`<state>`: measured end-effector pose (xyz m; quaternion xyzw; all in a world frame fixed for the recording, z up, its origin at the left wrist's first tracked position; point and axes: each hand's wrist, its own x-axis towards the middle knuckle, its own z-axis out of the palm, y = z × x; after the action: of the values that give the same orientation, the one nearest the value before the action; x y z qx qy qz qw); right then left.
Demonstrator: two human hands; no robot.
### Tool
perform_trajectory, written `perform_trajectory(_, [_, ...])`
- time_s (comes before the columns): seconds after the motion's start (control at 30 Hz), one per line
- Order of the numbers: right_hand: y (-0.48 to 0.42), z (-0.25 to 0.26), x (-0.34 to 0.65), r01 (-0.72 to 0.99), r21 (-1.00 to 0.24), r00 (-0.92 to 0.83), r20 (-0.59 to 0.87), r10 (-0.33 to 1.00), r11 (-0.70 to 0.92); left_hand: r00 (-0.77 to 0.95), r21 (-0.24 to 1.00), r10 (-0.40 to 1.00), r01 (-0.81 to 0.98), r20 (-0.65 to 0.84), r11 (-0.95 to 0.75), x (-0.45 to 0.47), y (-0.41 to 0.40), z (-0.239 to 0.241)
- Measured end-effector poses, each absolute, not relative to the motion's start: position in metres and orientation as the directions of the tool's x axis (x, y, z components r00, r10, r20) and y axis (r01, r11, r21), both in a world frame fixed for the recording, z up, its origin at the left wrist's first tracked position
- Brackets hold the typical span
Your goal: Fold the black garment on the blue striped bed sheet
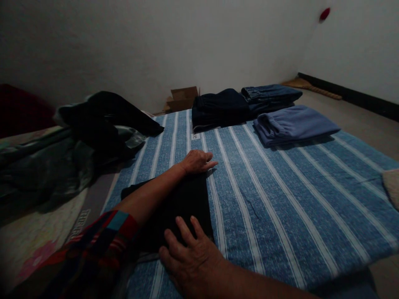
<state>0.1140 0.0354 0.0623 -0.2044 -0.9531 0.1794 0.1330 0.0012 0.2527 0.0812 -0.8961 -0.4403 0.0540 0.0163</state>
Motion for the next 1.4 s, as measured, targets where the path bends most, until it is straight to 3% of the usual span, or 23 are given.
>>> perform_trajectory(0.33, [0.036,0.053,0.110,0.340,-0.395,-0.886,0.170,0.432,0.853,0.585,-0.111,0.810,0.808,0.030,-0.579,0.002,0.250,0.063])
perform_trajectory(0.53, [0.037,0.056,0.111,0.325,-0.406,-0.893,0.166,0.419,0.854,0.564,-0.106,0.812,0.826,0.149,-0.554,-0.003,0.235,0.090])
perform_trajectory(0.63, [0.038,0.053,0.110,0.317,-0.413,-0.898,0.160,0.411,0.854,0.540,-0.078,0.821,0.841,0.184,-0.535,-0.016,0.198,0.106])
perform_trajectory(0.73, [0.038,0.048,0.108,0.326,-0.402,-0.894,0.163,0.417,0.856,0.557,0.025,0.806,0.820,0.202,-0.572,-0.037,0.148,0.107])
perform_trajectory(0.87, [0.034,0.040,0.107,0.343,-0.309,-0.879,0.228,0.420,0.887,0.486,-0.022,0.857,0.871,0.173,-0.490,-0.071,0.096,0.093])
perform_trajectory(1.07, [0.030,0.027,0.107,0.402,-0.044,-0.827,0.411,0.384,0.914,0.198,-0.102,0.978,0.976,0.070,-0.190,-0.096,0.079,0.067])
perform_trajectory(1.4, [0.032,0.016,0.098,0.430,0.088,-0.749,0.590,0.301,0.898,0.155,-0.019,0.988,0.988,-0.020,-0.156,-0.095,0.079,0.068])
